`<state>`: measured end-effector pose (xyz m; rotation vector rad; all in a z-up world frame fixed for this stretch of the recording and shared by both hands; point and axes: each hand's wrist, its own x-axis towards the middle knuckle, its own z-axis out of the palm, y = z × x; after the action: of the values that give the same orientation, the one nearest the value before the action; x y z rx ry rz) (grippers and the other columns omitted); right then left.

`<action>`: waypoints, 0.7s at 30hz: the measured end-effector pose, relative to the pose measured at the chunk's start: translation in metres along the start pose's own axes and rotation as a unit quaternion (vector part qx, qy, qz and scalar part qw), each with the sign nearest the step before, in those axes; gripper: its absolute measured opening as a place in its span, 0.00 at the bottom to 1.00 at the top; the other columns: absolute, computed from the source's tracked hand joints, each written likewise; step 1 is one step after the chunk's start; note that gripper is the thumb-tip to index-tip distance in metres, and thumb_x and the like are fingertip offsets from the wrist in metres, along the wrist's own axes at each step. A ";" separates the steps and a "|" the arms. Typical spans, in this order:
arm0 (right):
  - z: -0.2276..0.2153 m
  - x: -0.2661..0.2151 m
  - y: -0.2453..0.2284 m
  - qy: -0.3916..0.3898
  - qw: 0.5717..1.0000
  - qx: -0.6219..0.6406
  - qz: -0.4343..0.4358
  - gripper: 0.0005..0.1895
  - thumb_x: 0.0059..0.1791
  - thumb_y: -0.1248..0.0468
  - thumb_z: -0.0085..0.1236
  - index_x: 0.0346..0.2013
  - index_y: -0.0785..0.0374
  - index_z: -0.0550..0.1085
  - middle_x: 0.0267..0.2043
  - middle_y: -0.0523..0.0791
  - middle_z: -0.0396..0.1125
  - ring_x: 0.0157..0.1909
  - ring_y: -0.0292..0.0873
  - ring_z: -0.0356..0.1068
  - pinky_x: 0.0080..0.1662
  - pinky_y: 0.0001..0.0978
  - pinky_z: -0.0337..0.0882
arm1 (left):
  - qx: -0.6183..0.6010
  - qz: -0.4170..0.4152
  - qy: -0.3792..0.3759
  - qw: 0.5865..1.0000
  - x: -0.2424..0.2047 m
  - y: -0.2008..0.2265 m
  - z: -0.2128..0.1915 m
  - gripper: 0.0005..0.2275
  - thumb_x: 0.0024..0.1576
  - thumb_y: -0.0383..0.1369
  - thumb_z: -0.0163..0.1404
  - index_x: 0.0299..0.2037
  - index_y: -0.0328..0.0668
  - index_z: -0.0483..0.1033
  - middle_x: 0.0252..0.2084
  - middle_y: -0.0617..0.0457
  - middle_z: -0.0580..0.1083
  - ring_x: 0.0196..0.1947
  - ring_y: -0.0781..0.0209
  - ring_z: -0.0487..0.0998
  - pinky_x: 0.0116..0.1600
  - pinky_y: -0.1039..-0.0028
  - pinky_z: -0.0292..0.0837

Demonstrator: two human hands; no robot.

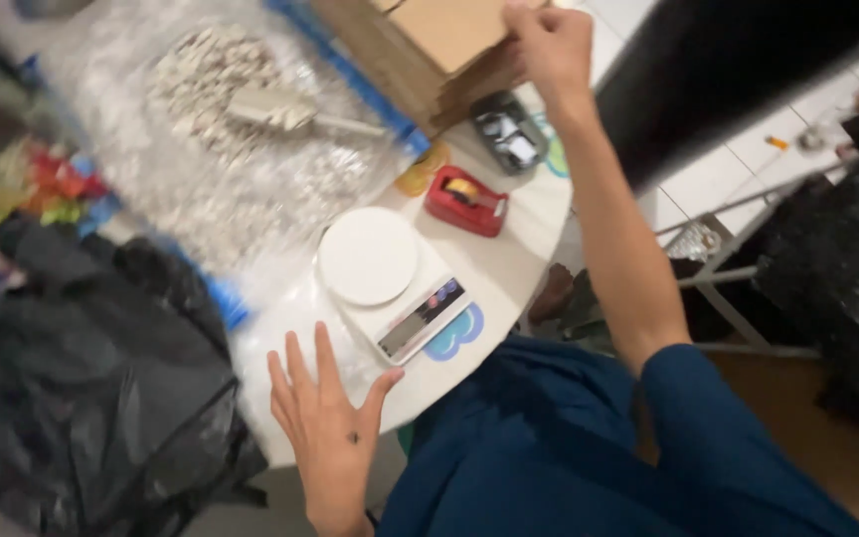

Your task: Assembling a cardboard box and filling a plastic bag with small stones using a scoop, then weighing the bag on a digital scale.

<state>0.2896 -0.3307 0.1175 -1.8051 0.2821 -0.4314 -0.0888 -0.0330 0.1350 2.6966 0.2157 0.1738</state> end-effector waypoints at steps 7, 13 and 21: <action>-0.065 -0.057 -0.059 0.013 0.947 0.311 -0.084 0.13 0.48 0.63 0.56 0.24 0.56 0.62 0.25 0.38 0.58 0.27 0.32 0.65 0.31 0.31 0.75 | -0.373 0.209 0.089 0.899 0.033 0.099 0.013 0.07 0.62 0.27 0.51 0.47 0.33 0.76 0.47 0.43 0.77 0.52 0.48 0.78 0.61 0.64 0.74; -0.178 -0.150 0.002 -0.007 0.919 0.386 -0.080 0.24 0.50 0.55 0.60 0.55 0.68 0.70 0.54 0.46 0.72 0.55 0.46 0.74 0.53 0.42 0.76 | -0.586 0.192 -0.119 0.778 0.015 0.160 0.071 0.15 0.62 0.34 0.52 0.56 0.33 0.72 0.54 0.42 0.75 0.58 0.51 0.75 0.67 0.64 0.70; -0.257 -0.288 0.191 -0.010 0.926 0.334 0.178 0.25 0.47 0.58 0.69 0.52 0.63 0.67 0.33 0.46 0.69 0.36 0.40 0.75 0.38 0.34 0.77 | -0.550 0.189 -0.085 0.809 -0.018 0.213 0.182 0.14 0.60 0.29 0.58 0.52 0.25 0.76 0.44 0.42 0.79 0.45 0.54 0.81 0.50 0.62 0.76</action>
<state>-0.0753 -0.4895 -0.0483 -1.0586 0.3859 -0.2105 -0.0517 -0.3006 0.0602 1.5329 -0.3870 0.1139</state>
